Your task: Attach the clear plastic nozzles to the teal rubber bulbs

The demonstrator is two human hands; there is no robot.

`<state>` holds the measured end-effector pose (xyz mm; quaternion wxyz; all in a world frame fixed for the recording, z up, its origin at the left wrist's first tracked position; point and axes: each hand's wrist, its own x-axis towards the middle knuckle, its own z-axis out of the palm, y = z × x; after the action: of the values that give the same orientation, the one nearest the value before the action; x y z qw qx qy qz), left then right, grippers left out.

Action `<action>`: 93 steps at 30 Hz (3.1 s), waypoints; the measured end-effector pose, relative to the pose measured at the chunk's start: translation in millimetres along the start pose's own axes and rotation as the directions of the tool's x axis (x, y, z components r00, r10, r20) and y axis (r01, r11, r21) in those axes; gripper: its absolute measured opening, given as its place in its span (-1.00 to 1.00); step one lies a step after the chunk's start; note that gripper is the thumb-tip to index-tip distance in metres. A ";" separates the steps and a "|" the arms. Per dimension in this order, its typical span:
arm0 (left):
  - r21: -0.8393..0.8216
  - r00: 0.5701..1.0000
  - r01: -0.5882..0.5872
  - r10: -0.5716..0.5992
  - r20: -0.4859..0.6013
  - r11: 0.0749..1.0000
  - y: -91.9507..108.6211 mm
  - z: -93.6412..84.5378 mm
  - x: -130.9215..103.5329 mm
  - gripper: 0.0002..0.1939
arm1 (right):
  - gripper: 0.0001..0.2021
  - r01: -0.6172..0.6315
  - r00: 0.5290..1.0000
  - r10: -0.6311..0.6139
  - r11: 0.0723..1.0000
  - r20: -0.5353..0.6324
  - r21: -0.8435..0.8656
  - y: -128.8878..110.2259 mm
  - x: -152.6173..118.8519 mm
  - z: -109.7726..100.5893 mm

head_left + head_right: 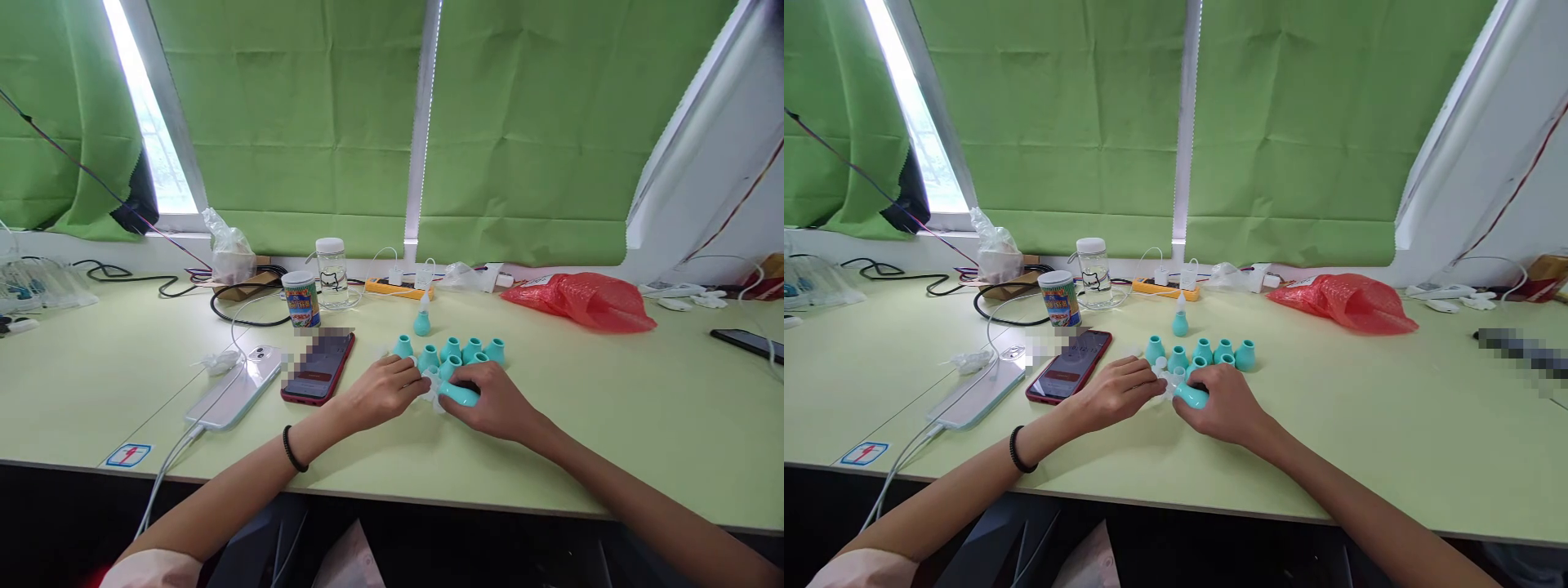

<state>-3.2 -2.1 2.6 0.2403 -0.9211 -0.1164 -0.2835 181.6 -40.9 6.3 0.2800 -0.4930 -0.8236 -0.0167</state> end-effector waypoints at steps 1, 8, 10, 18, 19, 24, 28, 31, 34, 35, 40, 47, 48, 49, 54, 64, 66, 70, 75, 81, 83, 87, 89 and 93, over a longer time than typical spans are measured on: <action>0.011 1.000 -0.005 0.005 0.021 1.000 0.6 -0.9 -0.1 -0.83 | -0.79 0.013 1.000 -0.013 1.000 0.001 -0.007 0.4 0.1 0.2; 0.041 0.992 0.009 -0.014 0.128 0.999 3.5 -3.9 1.8 -0.80 | -0.79 0.056 0.998 -0.056 0.998 -0.002 -0.042 1.6 -0.4 1.7; 0.043 0.985 0.030 -0.037 0.169 0.999 4.9 -3.4 2.7 -0.78 | -0.78 0.055 0.998 -0.055 0.997 -0.004 -0.045 1.5 -0.6 2.3; -0.637 0.816 0.577 -0.340 0.467 0.511 5.2 -6.8 6.5 -0.78 | -0.82 0.060 0.998 -0.061 0.998 0.005 0.027 -3.6 -0.2 -2.8; -0.730 0.798 0.601 -0.306 0.520 0.326 3.5 -7.8 6.9 -0.78 | -0.84 0.069 0.998 -0.069 0.997 -0.008 0.043 -4.5 -0.3 -3.6; -0.839 0.791 0.527 -0.281 0.543 -0.138 -10.0 -9.6 7.0 -0.77 | -0.89 0.096 0.995 -0.094 0.993 -0.045 0.066 -6.1 -1.7 -2.9; -0.718 0.708 0.637 -0.582 0.400 0.281 -19.3 -7.0 5.3 -0.79 | -0.88 0.132 0.986 -0.121 0.987 -0.117 0.095 -5.5 -3.1 -2.1; -0.304 0.767 0.639 -0.611 0.194 0.706 -21.5 -0.4 2.7 -0.86 | -0.86 0.152 0.971 -0.128 0.982 -0.200 0.110 -4.4 -3.5 -2.9; -0.126 0.845 0.520 -0.487 0.223 0.845 -21.8 7.8 -1.3 -0.89 | -0.85 0.146 0.960 -0.115 0.983 -0.253 0.107 -2.6 -3.0 -2.6; -0.127 0.854 0.500 -0.463 0.236 0.857 -22.0 10.2 -2.5 -0.89 | -0.85 0.138 0.960 -0.106 0.984 -0.259 0.110 -2.1 -2.6 -2.3; -0.143 0.846 0.502 -0.450 0.284 0.853 -22.4 15.6 -5.5 -0.88 | -0.86 0.098 0.980 -0.067 0.983 -0.186 0.158 -2.9 -1.6 -1.6; -0.111 0.812 0.542 -0.486 0.323 0.833 -20.6 18.0 -5.2 -0.84 | -0.86 0.098 0.983 -0.070 0.981 -0.168 0.168 -5.5 -2.8 -0.3; -0.104 0.812 0.543 -0.490 0.317 0.833 -20.4 18.1 -5.0 -0.83 | -0.86 0.096 0.985 -0.068 0.981 -0.160 0.171 -5.4 -2.5 -0.2; -0.098 0.814 0.544 -0.496 0.301 0.833 -20.0 17.7 -4.8 -0.83 | -0.86 0.090 0.986 -0.064 0.981 -0.152 0.171 -5.3 -2.2 -0.3; -0.185 0.850 0.526 -0.515 0.108 0.830 -12.6 3.7 -2.4 -0.75 | -0.88 0.048 0.996 -0.036 0.987 -0.083 0.156 -7.8 -2.2 -0.8; -0.421 0.919 0.390 -0.317 0.235 0.819 17.1 -7.3 5.4 -0.67 | -0.87 0.184 0.978 -0.201 0.956 0.054 0.230 -16.1 -9.1 11.3; -0.494 0.901 0.428 -0.314 0.299 0.757 18.0 -7.6 6.8 -0.64 | -0.85 0.210 0.972 -0.229 0.949 0.053 0.234 -15.4 -10.5 13.5; -0.660 0.864 0.504 -0.330 0.381 0.557 16.6 -10.9 9.1 -0.60 | -0.88 0.248 0.968 -0.251 0.947 -0.011 0.207 -15.8 -13.2 14.0; -0.801 0.798 0.578 -0.314 0.514 0.157 15.7 -8.9 8.5 -0.57 | -0.85 0.240 0.969 -0.247 0.947 0.006 0.212 -17.5 -13.2 9.5; -0.781 0.758 0.560 -0.209 0.617 -0.277 10.8 -4.7 8.5 -0.55 | -0.85 0.286 0.957 -0.290 0.937 -0.007 0.202 -17.3 -16.1 8.7; -0.781 0.769 0.515 -0.212 0.603 -0.354 7.0 -6.0 9.2 -0.54 | -0.87 0.338 0.941 -0.337 0.923 -0.040 0.182 -18.0 -18.5 7.4; -0.825 0.746 0.544 -0.361 0.560 -0.155 3.1 -10.5 10.3 -0.55 | -0.84 0.271 0.954 -0.232 0.939 -0.188 0.213 -15.5 -16.3 -3.5; -0.790 0.748 0.605 -0.412 0.520 0.099 5.1 -12.5 10.7 -0.58 | -0.86 0.204 0.964 -0.139 0.934 -0.227 0.294 -10.2 -11.2 -12.6; -0.433 0.786 0.608 -0.424 0.450 0.665 11.9 -11.3 10.0 -0.68 | -0.89 0.126 0.966 -0.024 0.914 -0.258 0.387 5.4 1.1 -30.2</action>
<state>3.8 -17.3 12.1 -0.1522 -0.9092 -0.3242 -0.2126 199.1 -46.4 31.0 0.4744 -0.3872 -0.7865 0.0798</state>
